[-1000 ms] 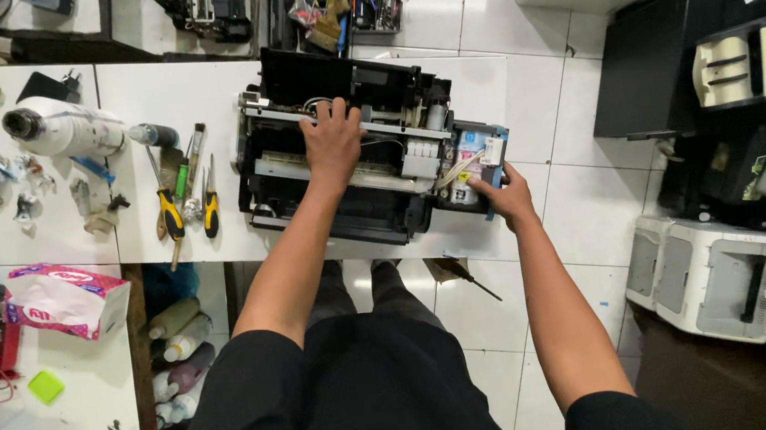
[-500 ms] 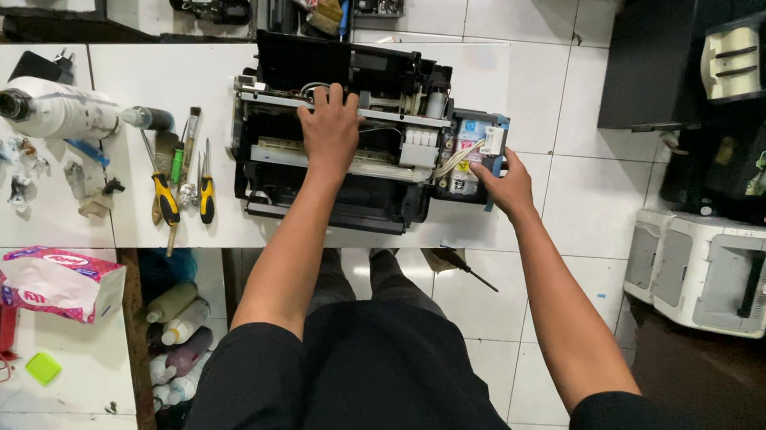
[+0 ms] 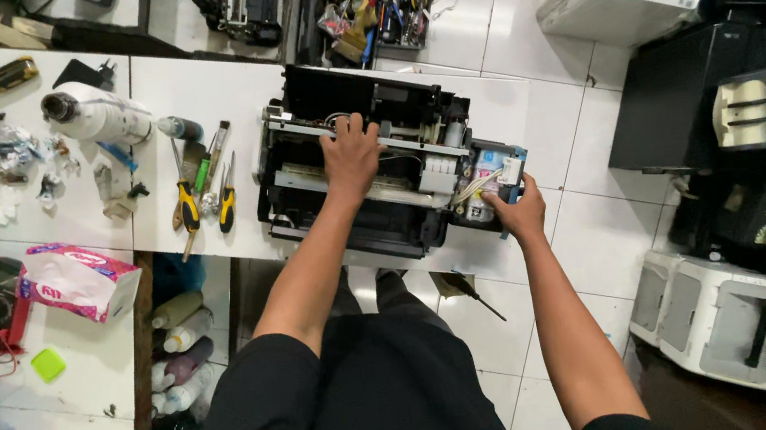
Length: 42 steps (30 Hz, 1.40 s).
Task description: The person uses a screwdriver to remove screws from the top cover of a printer. They then remove the cover and proceed to detach the internal ink cartridge assembly from the main printer body.
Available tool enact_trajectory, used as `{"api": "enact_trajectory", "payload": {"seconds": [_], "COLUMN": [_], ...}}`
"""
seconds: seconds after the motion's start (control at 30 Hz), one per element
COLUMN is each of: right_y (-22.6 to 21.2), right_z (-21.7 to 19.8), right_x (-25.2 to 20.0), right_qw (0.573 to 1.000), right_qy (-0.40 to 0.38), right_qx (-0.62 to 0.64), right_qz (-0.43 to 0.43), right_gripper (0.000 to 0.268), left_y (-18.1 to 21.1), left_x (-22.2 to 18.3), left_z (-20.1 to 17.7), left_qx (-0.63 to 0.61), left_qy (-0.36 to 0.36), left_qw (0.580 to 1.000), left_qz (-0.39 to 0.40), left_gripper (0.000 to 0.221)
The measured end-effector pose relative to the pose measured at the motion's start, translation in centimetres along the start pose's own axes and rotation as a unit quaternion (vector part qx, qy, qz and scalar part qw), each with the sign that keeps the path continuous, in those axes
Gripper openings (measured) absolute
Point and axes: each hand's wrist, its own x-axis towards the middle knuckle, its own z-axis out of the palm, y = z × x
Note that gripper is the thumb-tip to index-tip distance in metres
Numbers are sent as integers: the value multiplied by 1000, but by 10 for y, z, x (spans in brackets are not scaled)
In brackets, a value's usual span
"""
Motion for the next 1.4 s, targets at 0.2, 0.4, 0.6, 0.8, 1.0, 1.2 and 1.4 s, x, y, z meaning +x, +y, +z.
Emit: {"api": "enact_trajectory", "payload": {"seconds": [0.2, 0.4, 0.6, 0.8, 1.0, 1.2, 1.4], "right_y": [-2, 9, -7, -41, -108, -112, -75], "right_z": [3, 10, 3, 2, 29, 64, 71], "right_x": [-1, 5, -15, -27, -17, -6, 30], "right_qw": [1000, 1000, 999, 974, 947, 981, 973], "right_qy": [9, 23, 31, 160, 155, 162, 188], "right_qx": [2, -3, 5, -19, -55, -24, -53], "right_qz": [-6, -8, -9, -161, -275, -103, -123], "right_gripper": [102, 100, 100, 80, 48, 32, 28], "left_y": [8, 6, 5, -18, -101, -147, -168], "left_x": [2, 4, 3, 0, -12, -42, -47], "left_z": [-11, -2, -12, -15, -28, -31, -35], "left_qx": [-8, -18, -23, -71, -170, -276, -288], "left_qy": [-25, -2, -7, 23, 104, -18, -18], "left_qw": [999, 999, 999, 997, 970, 931, 933], "left_qz": [-39, -34, -33, 13, -141, -238, -213], "left_gripper": [36, 38, 38, 47, 47, 53, 58]}}
